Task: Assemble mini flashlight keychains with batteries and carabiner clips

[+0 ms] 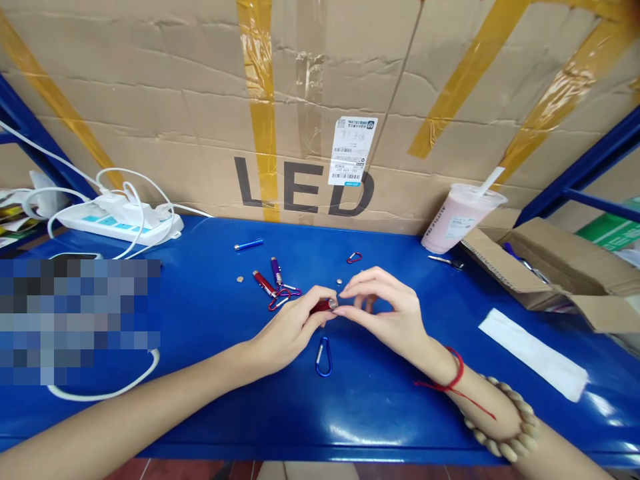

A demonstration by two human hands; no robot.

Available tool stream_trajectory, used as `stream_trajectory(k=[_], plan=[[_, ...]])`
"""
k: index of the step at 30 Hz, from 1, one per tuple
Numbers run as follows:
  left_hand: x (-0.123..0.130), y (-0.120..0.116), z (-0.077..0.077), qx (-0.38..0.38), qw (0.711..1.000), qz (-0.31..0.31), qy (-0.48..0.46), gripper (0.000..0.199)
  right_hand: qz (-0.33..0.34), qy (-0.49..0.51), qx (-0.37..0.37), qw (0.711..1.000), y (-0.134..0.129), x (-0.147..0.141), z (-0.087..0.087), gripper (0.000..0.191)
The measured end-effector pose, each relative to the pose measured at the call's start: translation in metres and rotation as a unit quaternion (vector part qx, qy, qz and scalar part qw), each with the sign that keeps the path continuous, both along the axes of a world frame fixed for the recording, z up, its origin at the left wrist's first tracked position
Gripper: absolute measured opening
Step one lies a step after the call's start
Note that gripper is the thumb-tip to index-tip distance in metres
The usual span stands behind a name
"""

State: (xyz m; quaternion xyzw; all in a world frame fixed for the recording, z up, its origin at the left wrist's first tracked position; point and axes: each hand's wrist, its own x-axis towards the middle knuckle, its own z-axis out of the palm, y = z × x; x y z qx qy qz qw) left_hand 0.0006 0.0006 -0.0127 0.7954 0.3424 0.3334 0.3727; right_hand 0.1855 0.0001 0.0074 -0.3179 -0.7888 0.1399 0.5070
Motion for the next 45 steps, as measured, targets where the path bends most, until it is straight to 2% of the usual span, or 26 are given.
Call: stream_trajectory(k=[6,10,13,17,21,25,28,30,34,45], plan=[[0.002,-0.001,0.006,0.016,0.999,0.031,0.007,0.012,-0.115,0.031,-0.052,0.992,0.009,0.005,0.002,0.011],[0.002,-0.001,0.009,0.017,0.999,0.029,0.002,0.015,-0.147,-0.091,-0.05,0.984,0.016,0.013,-0.001,0.014],[0.002,-0.001,0.01,0.021,0.999,0.029,0.0,0.017,-0.143,-0.197,-0.057,0.968,0.02,0.018,-0.003,0.016],[0.003,0.0,0.011,0.01,0.998,0.059,-0.01,0.019,-0.126,-0.279,-0.104,0.946,0.021,0.019,-0.005,0.019],[0.002,0.003,0.009,0.0,0.994,0.101,-0.035,0.016,-0.088,-0.337,-0.107,0.931,0.022,0.019,-0.011,0.024],[0.003,0.001,0.002,-0.013,0.991,0.092,-0.092,0.009,-0.072,-0.35,-0.101,0.929,0.024,0.019,-0.015,0.022],[0.004,-0.002,-0.006,-0.001,0.988,0.065,-0.141,0.021,-0.069,-0.341,-0.098,0.933,0.024,0.018,-0.016,0.024],[0.005,-0.003,-0.011,0.029,0.987,0.048,-0.153,0.021,-0.06,-0.335,-0.096,0.935,0.023,0.017,-0.015,0.024],[0.005,-0.003,-0.015,0.057,0.988,0.032,-0.141,0.015,-0.037,-0.336,-0.093,0.937,0.021,0.016,-0.015,0.021],[0.001,-0.001,-0.015,0.013,0.996,0.023,-0.086,0.005,-0.049,-0.365,-0.067,0.927,0.021,0.016,-0.015,0.023]])
